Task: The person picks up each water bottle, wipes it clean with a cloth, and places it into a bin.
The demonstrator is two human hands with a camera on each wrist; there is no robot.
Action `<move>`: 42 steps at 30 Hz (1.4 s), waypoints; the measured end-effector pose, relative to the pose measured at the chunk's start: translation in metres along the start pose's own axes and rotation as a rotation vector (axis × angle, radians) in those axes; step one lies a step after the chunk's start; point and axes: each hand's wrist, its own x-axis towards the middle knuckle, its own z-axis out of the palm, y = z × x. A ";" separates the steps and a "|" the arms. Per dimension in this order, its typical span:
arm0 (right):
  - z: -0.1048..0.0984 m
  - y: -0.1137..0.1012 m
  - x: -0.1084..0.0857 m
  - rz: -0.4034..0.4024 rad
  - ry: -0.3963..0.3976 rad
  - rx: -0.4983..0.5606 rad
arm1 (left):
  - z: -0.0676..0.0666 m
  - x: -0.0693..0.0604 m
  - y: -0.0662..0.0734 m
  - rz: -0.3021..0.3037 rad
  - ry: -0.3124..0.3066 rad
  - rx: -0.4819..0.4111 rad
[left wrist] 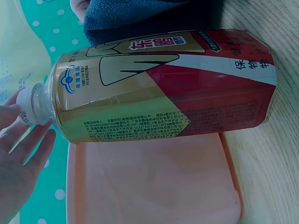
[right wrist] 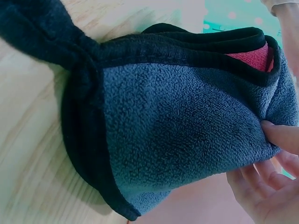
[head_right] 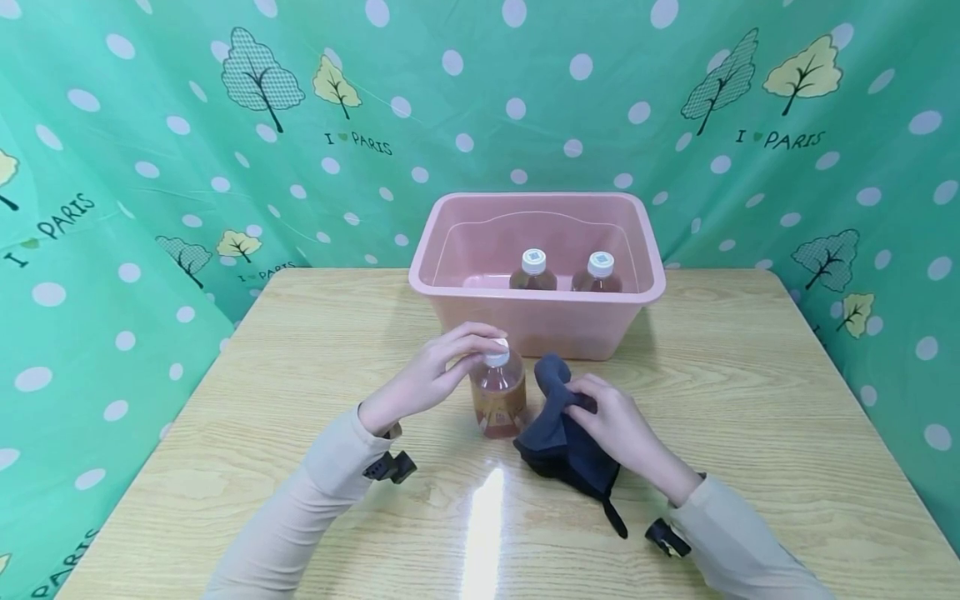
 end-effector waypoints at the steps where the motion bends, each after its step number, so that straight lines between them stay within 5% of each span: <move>1: 0.000 0.000 0.000 0.001 0.002 0.001 | 0.000 0.000 0.000 -0.003 -0.003 0.001; 9: -0.003 -0.004 0.006 -0.021 0.016 0.029 | 0.000 -0.001 0.000 -0.021 0.005 -0.037; 21: -0.014 -0.013 0.025 -0.095 0.027 0.062 | 0.010 0.003 -0.001 -0.006 0.184 0.011; 30: -0.017 -0.020 0.034 -0.120 0.033 0.064 | 0.011 0.003 0.000 -0.051 0.188 -0.045; 42: -0.012 -0.024 0.041 -0.126 0.017 0.057 | 0.008 0.005 0.001 -0.034 0.178 -0.016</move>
